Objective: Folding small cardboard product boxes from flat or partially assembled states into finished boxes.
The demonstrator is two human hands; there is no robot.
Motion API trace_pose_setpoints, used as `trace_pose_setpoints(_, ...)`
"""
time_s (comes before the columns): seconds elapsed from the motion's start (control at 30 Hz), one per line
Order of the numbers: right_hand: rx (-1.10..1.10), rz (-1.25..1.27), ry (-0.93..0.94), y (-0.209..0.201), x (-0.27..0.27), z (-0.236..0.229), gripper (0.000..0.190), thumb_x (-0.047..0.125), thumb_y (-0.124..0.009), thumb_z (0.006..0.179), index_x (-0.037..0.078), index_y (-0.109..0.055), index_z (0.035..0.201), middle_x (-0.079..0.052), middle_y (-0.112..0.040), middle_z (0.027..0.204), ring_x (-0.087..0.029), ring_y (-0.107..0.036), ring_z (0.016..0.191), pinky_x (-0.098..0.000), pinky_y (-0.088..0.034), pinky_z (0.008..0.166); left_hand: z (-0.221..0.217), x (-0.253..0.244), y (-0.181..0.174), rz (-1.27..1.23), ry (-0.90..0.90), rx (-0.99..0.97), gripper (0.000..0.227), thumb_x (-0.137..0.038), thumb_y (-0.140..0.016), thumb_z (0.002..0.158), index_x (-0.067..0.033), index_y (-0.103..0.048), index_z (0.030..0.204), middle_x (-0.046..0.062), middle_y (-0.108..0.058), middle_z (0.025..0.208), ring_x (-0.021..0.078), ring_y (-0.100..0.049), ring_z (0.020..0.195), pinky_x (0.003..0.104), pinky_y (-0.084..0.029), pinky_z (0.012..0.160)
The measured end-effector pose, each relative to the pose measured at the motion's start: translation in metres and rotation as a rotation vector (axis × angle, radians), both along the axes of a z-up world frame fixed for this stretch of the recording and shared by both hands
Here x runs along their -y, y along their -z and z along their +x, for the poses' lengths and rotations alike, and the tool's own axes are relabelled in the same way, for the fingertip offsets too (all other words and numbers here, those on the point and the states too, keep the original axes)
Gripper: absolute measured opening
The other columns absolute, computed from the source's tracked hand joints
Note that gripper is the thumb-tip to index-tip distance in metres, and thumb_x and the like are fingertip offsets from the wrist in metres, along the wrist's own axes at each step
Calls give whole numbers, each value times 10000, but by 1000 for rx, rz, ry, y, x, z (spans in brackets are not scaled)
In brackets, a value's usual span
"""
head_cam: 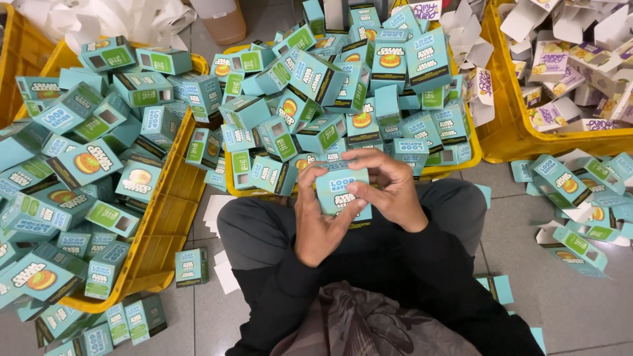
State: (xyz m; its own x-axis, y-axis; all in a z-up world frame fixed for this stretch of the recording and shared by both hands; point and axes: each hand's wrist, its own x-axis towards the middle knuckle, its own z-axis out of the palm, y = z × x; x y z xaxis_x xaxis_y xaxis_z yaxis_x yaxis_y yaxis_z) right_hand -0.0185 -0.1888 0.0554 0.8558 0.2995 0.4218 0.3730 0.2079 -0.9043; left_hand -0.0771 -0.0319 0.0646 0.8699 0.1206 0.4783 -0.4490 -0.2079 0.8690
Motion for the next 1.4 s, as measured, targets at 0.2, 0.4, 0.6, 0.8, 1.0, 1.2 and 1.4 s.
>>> trace_pose_setpoints(0.2,8,0,11,0,2,-1,211,-47,-780,848,-54,-671,1028,-270,-668,1196,-255,-756,829,-323,-646,607,-1,-3,3,19,8,7,650,-200,-898,804,-37,-445,1240,296,-524,1296,610,-580,1175,692,-444,985)
trace_pose_setpoints(0.4,25,23,71,-11,-6,-8,317,15,-783,880,-21,-588,1128,-237,-578,1340,-254,-741,900,-340,-659,675,-1,-2,1,-5,-12,7,726,-236,-918,781,-45,-406,1260,316,-516,1296,609,-588,1173,684,-443,998)
trace_pose_setpoints(0.6,75,42,88,3,-4,-8,259,-10,-786,866,12,-572,1010,-270,-534,1393,-359,-754,946,-360,-666,697,-1,-3,2,-16,-3,37,708,-202,-917,777,-52,-374,1205,345,-513,1294,610,-578,1175,715,-421,992)
trace_pose_setpoints(0.8,67,57,94,6,-1,-10,233,6,-787,869,32,-571,954,-264,-524,1372,-371,-762,933,-356,-673,688,-2,-3,13,8,3,33,697,-244,-910,796,-62,-367,1194,352,-515,1295,620,-558,1210,688,-411,1013)
trace_pose_setpoints(1.0,73,-518,-276,-29,23,-24,1404,660,-900,580,-17,-204,1594,-358,-202,1628,-583,-221,1470,-691,-228,1183,-3,-17,46,-329,190,-383,517,-250,-609,1030,-39,-272,1361,299,-395,1417,412,-381,1314,596,-277,1101)
trace_pose_setpoints(1.2,-89,-428,-138,19,35,-33,1288,493,-981,610,71,-283,1606,-239,-367,1584,-491,-312,1474,-671,-259,1169,-9,-17,66,-371,441,-517,696,-514,-526,1033,-68,-217,1469,228,-242,1562,363,-186,1457,575,-132,1188)
trace_pose_setpoints(1.4,-209,-79,-128,65,32,-38,1261,365,-1004,614,4,-282,1582,-251,-515,1426,-418,-493,1353,-611,-372,1138,-12,-18,79,-285,384,-340,1255,-244,-1050,507,67,-352,1502,249,-574,1360,326,-541,1300,471,-385,1153)
